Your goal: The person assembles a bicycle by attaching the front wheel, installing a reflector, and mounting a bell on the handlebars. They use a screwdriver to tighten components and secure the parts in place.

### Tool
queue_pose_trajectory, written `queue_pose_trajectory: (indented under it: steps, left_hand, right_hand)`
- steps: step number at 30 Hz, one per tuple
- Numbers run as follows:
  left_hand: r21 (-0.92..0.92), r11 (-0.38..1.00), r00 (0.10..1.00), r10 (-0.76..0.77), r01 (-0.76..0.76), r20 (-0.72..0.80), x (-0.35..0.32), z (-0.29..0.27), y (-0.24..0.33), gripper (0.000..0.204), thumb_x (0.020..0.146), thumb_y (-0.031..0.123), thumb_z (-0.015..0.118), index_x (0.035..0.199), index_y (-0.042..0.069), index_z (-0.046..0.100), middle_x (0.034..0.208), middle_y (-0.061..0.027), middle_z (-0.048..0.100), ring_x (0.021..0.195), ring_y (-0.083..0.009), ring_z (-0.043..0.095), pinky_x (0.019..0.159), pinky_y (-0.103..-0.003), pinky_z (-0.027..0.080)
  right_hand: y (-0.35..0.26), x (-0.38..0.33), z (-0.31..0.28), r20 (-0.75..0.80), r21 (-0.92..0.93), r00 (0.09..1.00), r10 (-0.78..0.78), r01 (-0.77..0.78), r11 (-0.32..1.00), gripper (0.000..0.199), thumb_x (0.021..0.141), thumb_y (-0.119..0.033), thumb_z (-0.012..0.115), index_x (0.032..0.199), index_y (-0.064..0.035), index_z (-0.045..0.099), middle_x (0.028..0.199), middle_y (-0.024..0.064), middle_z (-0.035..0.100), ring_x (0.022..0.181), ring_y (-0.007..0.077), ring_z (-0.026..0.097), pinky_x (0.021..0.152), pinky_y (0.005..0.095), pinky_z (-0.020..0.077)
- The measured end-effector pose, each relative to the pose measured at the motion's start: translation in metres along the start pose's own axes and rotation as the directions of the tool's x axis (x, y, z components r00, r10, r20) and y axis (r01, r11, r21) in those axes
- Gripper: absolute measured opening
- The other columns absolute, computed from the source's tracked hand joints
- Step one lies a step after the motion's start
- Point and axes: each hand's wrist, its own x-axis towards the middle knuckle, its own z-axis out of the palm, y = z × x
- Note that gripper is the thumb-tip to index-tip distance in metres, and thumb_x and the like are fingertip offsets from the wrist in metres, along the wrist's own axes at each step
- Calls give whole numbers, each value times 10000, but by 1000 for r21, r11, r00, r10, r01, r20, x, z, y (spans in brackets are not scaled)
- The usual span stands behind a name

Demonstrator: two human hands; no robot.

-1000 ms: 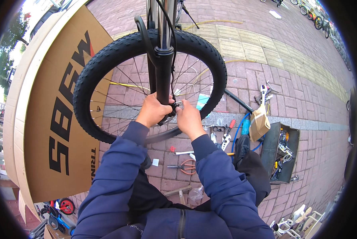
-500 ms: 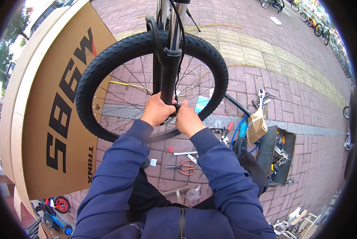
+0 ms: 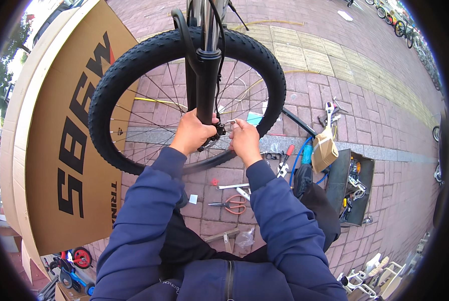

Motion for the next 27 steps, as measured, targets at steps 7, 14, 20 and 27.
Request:
queue_pose_trajectory:
  steps: [7, 14, 20, 27]
  left_hand:
    - [-27, 999, 999, -35, 35, 16, 2, 0, -1, 373, 699, -5, 691, 1068, -48, 667, 1028, -123, 751, 1000, -187, 715, 871, -299, 546]
    - [-23, 999, 1000, -21, 22, 19, 4, 0, -3, 385, 692, 2, 699, 1072, -47, 669, 1031, -129, 757, 989, -191, 719, 875, -294, 549]
    - [-14, 1000, 1000, -15, 16, 23, 3, -1, 0, 426, 686, -17, 691, 1109, -64, 661, 1040, -140, 745, 996, -197, 709, 877, -306, 547]
    - [20, 1000, 1000, -8, 7, 19, 3, -2, 0, 425, 688, -11, 694, 1109, -62, 660, 1039, -138, 746, 994, -189, 709, 877, -305, 547]
  right_hand:
    - [64, 3, 9, 32, -21, 992, 126, -125, 992, 269, 992, -108, 577, 1229, -18, 671, 763, 34, 615, 537, 111, 565, 512, 276, 502]
    - [51, -5, 19, 104, 267, 973, 206, -226, 937, 156, 1011, -134, 586, 1063, -15, 674, 793, 19, 623, 569, 90, 556, 521, 250, 503]
    - [45, -3, 20, 122, 352, 970, 208, -238, 905, 133, 1015, -133, 581, 1024, -31, 665, 780, 11, 608, 587, 85, 545, 550, 252, 506]
    - [46, -4, 19, 146, 354, 967, 210, -249, 902, 132, 1018, -136, 579, 1020, -32, 660, 770, 9, 602, 591, 89, 541, 554, 263, 508]
